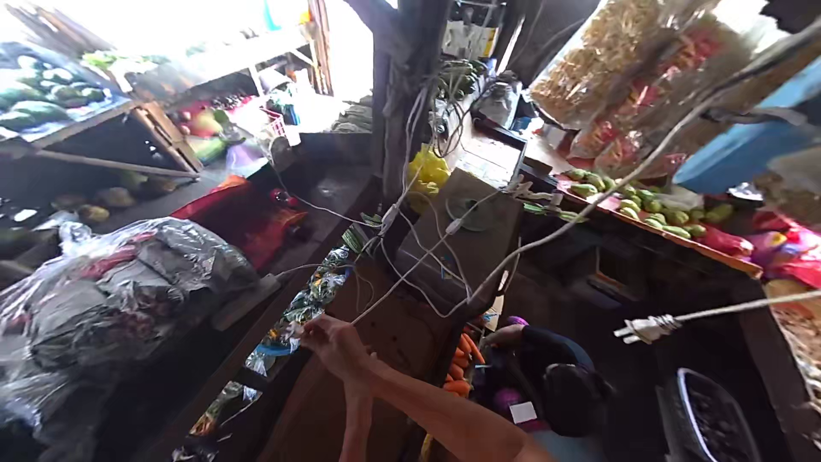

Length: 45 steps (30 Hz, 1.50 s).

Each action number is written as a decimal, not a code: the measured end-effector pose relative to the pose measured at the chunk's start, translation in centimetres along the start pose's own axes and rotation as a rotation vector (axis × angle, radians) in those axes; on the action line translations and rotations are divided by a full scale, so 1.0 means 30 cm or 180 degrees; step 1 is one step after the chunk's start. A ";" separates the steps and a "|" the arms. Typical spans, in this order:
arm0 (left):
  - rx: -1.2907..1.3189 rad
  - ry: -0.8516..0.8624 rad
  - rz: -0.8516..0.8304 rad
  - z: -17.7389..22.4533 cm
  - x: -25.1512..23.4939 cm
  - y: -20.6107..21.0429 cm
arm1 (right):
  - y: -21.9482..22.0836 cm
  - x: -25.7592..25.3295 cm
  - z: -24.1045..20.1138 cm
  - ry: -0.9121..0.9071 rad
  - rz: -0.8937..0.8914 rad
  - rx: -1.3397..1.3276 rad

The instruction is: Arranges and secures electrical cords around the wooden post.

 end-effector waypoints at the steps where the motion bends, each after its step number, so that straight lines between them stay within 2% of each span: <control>1: 0.0123 0.0795 0.0476 -0.139 -0.076 0.004 | -0.012 -0.008 0.000 0.0310 -0.0020 -0.0176; 2: 0.0123 -0.0018 0.0046 -0.116 -0.112 -0.053 | -0.021 -0.012 0.002 0.0539 -0.0020 -0.0337; 4: 0.0821 0.0574 0.0456 -0.230 -0.187 -0.054 | -0.033 -0.017 0.001 0.0811 0.0017 -0.0701; 5: 0.1057 0.0804 0.0511 -0.236 -0.206 -0.053 | -0.038 -0.022 -0.005 0.0881 0.0037 -0.0869; 10: 0.1542 0.1302 0.0634 -0.131 -0.285 -0.052 | -0.090 -0.082 -0.056 0.0882 0.0227 -0.1457; 16: 0.1649 0.1767 0.0407 -0.066 -0.406 -0.079 | -0.239 -0.224 -0.121 0.0576 0.0485 -0.1058; 19: 0.1259 0.2005 0.0209 0.096 -0.498 -0.104 | -0.348 -0.337 -0.203 0.0499 0.0521 -0.0799; 24: 0.0261 0.2390 -0.0345 0.495 -0.739 -0.084 | -0.561 -0.660 -0.317 0.0248 0.0788 -0.0436; 26: 0.0105 0.2319 -0.0461 0.652 -0.858 -0.052 | -0.640 -0.823 -0.379 0.0352 0.1005 -0.0617; 28: 0.0317 0.2149 -0.0535 0.790 -0.975 -0.007 | -0.720 -0.944 -0.435 0.0551 0.1088 -0.0504; 31: 0.0735 0.1515 -0.0471 0.957 -1.110 0.061 | -0.828 -1.029 -0.499 0.0624 0.1062 0.0468; 34: 0.0561 0.1522 -0.0395 1.069 -1.205 0.111 | -0.927 -1.003 -0.565 -0.0263 0.1762 0.1645; 37: 0.0573 0.1732 -0.0295 1.176 -1.256 0.158 | -1.003 -1.002 -0.617 -0.0862 0.2378 0.2233; 42: 0.0844 0.1997 -0.0478 1.325 -1.300 0.247 | -1.076 -1.081 -0.679 -0.0788 0.2200 0.2435; 45: 0.1247 0.1903 -0.0686 1.356 -1.303 0.307 | -1.083 -1.121 -0.714 -0.0451 0.2177 0.2469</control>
Point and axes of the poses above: each hand's wrist, its own x-axis away from the middle knuckle, its own y-axis out of the palm, z = x × y, the point moved 1 cm from there along -x, towards the middle knuckle, and after that the axes turned 1 degree about y, right-handed, at the moved point
